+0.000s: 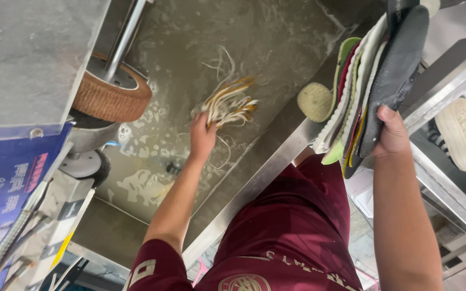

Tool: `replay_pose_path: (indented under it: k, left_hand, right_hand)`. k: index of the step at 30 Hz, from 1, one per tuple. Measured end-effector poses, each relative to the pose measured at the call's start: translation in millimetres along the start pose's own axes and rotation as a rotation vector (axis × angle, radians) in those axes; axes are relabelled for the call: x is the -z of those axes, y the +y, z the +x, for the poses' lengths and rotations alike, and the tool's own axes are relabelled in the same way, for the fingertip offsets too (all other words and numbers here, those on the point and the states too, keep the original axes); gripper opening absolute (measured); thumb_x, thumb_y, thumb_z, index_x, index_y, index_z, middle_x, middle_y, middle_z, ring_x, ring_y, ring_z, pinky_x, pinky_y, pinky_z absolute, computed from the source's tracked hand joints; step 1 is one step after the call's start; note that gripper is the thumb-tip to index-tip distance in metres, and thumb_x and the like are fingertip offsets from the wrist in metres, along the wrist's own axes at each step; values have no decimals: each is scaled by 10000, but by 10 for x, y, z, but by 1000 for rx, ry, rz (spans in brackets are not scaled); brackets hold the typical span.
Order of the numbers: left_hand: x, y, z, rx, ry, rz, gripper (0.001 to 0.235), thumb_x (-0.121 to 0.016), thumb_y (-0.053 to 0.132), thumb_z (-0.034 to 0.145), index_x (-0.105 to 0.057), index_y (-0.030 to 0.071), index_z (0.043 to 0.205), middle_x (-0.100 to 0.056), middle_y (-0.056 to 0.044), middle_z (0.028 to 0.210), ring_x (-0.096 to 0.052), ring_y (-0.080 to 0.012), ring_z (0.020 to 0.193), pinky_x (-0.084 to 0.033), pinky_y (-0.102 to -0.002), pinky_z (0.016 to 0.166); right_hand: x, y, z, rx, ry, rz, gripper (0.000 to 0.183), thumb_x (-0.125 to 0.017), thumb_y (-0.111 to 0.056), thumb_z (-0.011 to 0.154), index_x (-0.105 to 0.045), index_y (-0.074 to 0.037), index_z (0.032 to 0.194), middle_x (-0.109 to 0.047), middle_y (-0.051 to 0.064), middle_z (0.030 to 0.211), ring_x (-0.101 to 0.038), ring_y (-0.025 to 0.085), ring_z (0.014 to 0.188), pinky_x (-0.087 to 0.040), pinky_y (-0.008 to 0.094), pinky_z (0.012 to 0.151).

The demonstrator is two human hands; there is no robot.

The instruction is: The person scrubs a white sneaker in a sink, then removes and stacks several insoles from a pile of shoes. They use a high-pressure water spray gun to rinse the stacked insoles on a metal grate, flipping them to clean both sides.

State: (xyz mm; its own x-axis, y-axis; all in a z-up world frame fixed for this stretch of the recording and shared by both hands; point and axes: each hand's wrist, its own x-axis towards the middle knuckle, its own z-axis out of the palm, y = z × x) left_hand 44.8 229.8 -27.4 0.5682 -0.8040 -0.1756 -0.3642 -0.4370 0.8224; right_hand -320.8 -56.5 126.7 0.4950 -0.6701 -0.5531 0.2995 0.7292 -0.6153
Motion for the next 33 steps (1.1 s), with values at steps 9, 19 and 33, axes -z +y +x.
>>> replay_pose_path:
  k: [9, 19, 33]
  left_hand:
    - [-277, -106, -645, 575, 96, 165, 1397, -904, 598, 645, -46, 111, 1635, -81, -315, 1647, -41, -531, 1505, -39, -649, 1192]
    - [-1229, -138, 591, 563, -3, 679, 586, -840, 324, 848, -595, 159, 1354, -233, -397, 1619, -162, -588, 1510, -139, -641, 1231]
    - [-377, 895, 1013, 52, 97, -90, 484, -821, 100, 741, -675, -23, 1185, -753, -202, 1045, -756, -288, 960, -577, -373, 813]
  right_hand:
    - [-82, -32, -15, -13, -55, 8, 744, -895, -274, 879, -573, 37, 1474, -702, 131, 1281, -712, 248, 1138, -586, 381, 1029]
    - [0, 33, -15, -9, 12, 3, 746, -898, -287, 847, -585, 28, 1447, -706, 122, 1292, -715, 247, 1114, -588, 387, 1013]
    - [-68, 9, 49, -47, -108, 52, 671, -844, -319, 915, -590, 38, 1422, -708, 144, 1276, -720, 259, 1100, -590, 398, 1013]
